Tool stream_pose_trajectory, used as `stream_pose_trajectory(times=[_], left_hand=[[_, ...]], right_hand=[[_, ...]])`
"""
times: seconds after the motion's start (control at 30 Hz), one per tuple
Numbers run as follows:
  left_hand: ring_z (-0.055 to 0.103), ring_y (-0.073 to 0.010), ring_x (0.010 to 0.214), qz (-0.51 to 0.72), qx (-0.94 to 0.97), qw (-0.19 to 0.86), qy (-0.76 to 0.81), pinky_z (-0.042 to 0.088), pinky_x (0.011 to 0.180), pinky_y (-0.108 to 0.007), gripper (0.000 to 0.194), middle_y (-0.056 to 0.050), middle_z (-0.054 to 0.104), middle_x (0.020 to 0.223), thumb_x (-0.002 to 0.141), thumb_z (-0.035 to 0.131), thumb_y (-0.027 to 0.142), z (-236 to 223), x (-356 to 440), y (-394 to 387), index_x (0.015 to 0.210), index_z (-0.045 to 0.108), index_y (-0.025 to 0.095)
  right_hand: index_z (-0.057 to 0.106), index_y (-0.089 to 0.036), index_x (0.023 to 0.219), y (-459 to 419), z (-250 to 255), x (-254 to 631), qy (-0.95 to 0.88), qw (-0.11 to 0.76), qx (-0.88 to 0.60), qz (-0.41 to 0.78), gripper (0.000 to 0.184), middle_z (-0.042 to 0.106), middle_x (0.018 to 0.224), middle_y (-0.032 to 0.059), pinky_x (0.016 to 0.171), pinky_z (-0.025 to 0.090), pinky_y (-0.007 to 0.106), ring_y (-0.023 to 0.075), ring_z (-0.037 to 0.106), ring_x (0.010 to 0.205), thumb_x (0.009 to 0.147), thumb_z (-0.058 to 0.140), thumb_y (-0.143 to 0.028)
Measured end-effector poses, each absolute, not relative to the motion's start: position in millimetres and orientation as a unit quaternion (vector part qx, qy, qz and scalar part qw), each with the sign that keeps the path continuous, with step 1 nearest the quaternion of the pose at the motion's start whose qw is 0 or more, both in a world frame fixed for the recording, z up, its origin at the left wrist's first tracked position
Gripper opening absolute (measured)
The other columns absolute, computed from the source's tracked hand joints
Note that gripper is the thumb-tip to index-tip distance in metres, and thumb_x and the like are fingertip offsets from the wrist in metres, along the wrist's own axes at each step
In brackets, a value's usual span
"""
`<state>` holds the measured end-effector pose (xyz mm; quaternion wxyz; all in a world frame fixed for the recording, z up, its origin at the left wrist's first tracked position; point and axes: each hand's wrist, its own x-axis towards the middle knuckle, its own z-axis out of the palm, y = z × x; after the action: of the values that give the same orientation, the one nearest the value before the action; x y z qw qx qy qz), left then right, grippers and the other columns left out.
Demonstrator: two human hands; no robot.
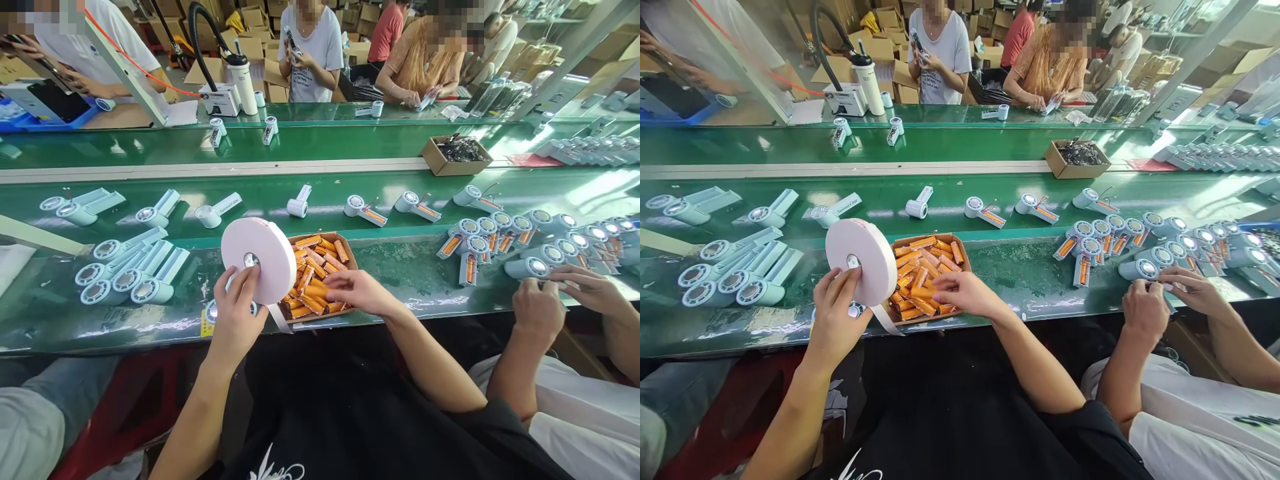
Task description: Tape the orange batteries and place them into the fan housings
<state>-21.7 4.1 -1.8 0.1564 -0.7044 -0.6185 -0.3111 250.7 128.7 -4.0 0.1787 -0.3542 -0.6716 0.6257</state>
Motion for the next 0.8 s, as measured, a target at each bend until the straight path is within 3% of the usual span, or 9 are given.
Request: stream_pose_trajectory(times=[0.1,0.17,0.4,0.6,0.7,0.8], left_hand=[[0.050,-0.0388,0.134,-0.310,-0.701,0.175,-0.618,0.050,0.110,-0.056,0.089,-0.014,0.067,0.128,0.086,0.070,0.006,1,-17,0,0.164,0.035,0.028],[0.052,-0.0372,0.128,-0.303,-0.704,0.187,-0.614,0.049,0.108,-0.054,0.087,-0.013,0.070,0.124,0.085,0.072,0.008,3,-13,-2,0.163,0.038,0.028],[0.056,-0.0313,0.118,-0.283,-0.732,0.165,-0.597,0.047,0.103,-0.044,0.087,-0.008,0.076,0.129,0.087,0.071,0.010,4,4,-3,0.166,0.041,0.031],[0.054,-0.0300,0.114,-0.249,-0.763,0.186,-0.566,0.047,0.104,-0.042,0.074,-0.004,0.079,0.125,0.090,0.066,0.003,11,7,1,0.158,0.054,0.029],[0.054,-0.0293,0.112,-0.233,-0.794,0.174,-0.533,0.043,0.114,-0.048,0.068,-0.001,0.078,0.127,0.093,0.063,0.002,21,0,8,0.154,0.059,0.033],[0.054,-0.0278,0.111,-0.218,-0.824,0.158,-0.500,0.032,0.126,-0.057,0.069,0.002,0.078,0.127,0.095,0.060,0.002,32,-6,16,0.152,0.060,0.040]], right_hand=[[0.083,-0.018,0.113,124,-1,257,-0.545,0.331,-0.373,0.674,0.054,0.085,0.102,0.0073,0.077,0.067,0.037,0.0256,0.081,0.085,0.075,0.088,-0.056],[0.086,-0.021,0.106,118,5,257,-0.530,0.398,-0.390,0.639,0.049,0.085,0.106,0.0074,0.079,0.068,0.041,0.0292,0.081,0.090,0.071,0.091,-0.055],[0.088,-0.025,0.103,103,21,246,-0.573,0.510,-0.442,0.465,0.032,0.086,0.097,0.0035,0.074,0.070,0.039,0.0284,0.082,0.082,0.079,0.087,-0.045],[0.087,-0.023,0.104,109,21,256,-0.589,0.467,-0.432,0.499,0.033,0.086,0.099,0.0063,0.085,0.070,0.044,0.0306,0.083,0.089,0.075,0.092,-0.040],[0.084,-0.021,0.114,123,29,268,-0.568,0.406,-0.391,0.600,0.048,0.085,0.108,0.0069,0.091,0.069,0.045,0.0291,0.082,0.098,0.070,0.095,-0.037],[0.082,-0.019,0.116,140,38,274,-0.571,0.342,-0.367,0.650,0.054,0.085,0.102,0.0059,0.088,0.069,0.044,0.0270,0.082,0.094,0.067,0.097,-0.035]])
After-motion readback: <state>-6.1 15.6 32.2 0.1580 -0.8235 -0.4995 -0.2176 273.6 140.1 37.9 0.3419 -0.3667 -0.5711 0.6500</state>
